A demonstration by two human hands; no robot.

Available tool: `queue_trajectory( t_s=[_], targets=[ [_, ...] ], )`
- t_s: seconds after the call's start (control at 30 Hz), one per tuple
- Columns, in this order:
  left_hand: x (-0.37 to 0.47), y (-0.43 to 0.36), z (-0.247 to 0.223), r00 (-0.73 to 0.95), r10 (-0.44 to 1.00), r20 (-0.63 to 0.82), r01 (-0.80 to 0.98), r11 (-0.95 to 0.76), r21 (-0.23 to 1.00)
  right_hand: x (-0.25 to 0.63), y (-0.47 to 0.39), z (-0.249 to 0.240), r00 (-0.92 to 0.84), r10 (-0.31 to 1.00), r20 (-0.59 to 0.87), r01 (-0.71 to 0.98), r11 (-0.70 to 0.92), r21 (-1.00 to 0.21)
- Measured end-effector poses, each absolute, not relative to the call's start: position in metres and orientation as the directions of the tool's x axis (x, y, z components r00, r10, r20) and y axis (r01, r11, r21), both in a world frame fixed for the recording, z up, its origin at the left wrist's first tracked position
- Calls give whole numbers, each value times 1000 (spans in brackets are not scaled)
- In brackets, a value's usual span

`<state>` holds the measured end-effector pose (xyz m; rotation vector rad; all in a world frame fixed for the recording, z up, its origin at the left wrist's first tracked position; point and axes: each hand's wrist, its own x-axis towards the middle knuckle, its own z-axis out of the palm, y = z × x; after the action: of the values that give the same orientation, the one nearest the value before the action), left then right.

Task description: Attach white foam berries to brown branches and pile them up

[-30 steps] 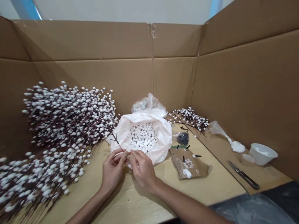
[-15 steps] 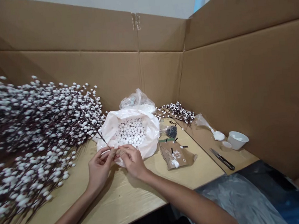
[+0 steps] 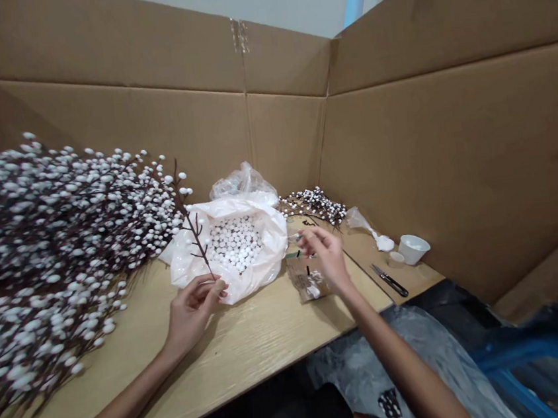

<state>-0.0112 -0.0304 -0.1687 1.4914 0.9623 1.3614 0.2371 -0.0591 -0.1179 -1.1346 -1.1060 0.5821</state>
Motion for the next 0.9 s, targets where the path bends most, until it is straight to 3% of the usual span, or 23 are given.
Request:
queue_trajectory(
  t_s=[0.1, 0.33, 0.5, 0.9],
  targets=[
    [-12, -31, -170, 140, 930, 340, 56, -350, 935, 286, -64, -117, 352, 895, 274, 409, 116, -905],
    [-12, -30, -176, 205, 914, 349, 136, -380, 915, 326, -68, -148, 336, 941, 22, 466, -146, -873],
    [-14, -27, -179, 211, 899, 383, 172, -420, 891, 330, -66, -164, 265, 962, -71, 428, -183, -885],
    [-15, -25, -181, 228, 882, 412, 177, -454, 873, 339, -60, -167, 172, 983, -62, 464, -137, -875]
  ],
)
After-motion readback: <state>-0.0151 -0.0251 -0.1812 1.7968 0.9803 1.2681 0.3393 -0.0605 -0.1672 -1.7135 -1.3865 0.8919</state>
